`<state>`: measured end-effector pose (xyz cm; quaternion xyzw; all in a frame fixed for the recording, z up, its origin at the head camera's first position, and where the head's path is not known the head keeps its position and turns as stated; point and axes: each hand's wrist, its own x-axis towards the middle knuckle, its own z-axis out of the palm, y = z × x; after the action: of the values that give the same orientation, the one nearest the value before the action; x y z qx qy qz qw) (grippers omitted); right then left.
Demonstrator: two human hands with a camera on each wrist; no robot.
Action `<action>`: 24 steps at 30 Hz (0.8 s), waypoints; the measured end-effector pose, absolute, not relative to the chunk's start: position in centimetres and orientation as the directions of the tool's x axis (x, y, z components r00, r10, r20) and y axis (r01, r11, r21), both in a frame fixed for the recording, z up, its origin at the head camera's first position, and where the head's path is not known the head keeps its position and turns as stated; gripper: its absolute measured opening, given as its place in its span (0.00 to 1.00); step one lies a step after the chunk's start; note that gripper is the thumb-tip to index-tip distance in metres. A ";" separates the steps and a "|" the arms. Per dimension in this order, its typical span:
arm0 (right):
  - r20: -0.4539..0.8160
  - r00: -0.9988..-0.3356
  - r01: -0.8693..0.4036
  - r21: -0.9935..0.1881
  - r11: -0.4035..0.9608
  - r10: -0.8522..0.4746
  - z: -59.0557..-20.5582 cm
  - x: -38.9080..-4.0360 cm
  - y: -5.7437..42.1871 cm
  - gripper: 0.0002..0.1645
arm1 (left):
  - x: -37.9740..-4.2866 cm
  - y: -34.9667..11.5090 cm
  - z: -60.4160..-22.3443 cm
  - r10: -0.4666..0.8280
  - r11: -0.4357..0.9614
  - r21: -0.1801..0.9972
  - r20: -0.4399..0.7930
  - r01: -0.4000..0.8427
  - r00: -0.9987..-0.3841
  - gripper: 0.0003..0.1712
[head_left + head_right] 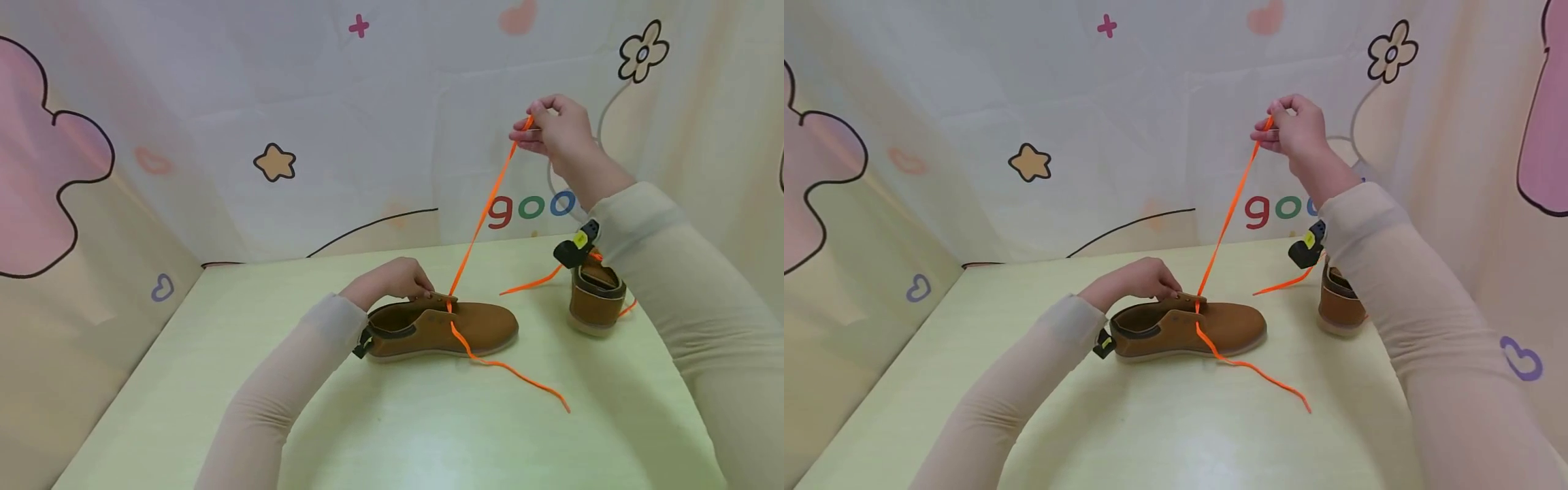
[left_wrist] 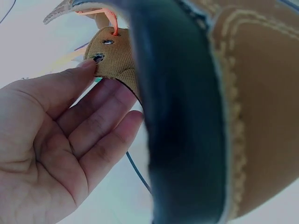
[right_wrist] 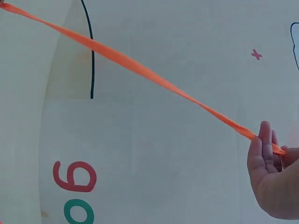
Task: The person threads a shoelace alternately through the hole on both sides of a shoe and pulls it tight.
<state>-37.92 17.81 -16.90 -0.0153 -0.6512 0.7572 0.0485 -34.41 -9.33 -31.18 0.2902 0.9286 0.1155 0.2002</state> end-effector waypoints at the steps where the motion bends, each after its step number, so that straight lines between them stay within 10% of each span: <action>1: 0.043 -0.995 -0.054 -0.991 -0.121 0.095 -16.9 -37.8 18.0 0.07 | -34.4 -9.4 -31.2 0.589 0.802 0.330 -0.300 0.497 -0.751 0.16; 24: 0.034 -0.913 -0.296 -0.742 0.601 -0.408 -32.9 -24.4 14.1 0.09 | -26.2 -11.1 -34.1 0.486 0.729 0.520 0.066 0.446 -0.871 0.12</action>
<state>-24.42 14.13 -32.91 0.1972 -0.8920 0.4008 -0.0696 -26.19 -11.07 -34.15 0.2508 0.9289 0.2698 0.0375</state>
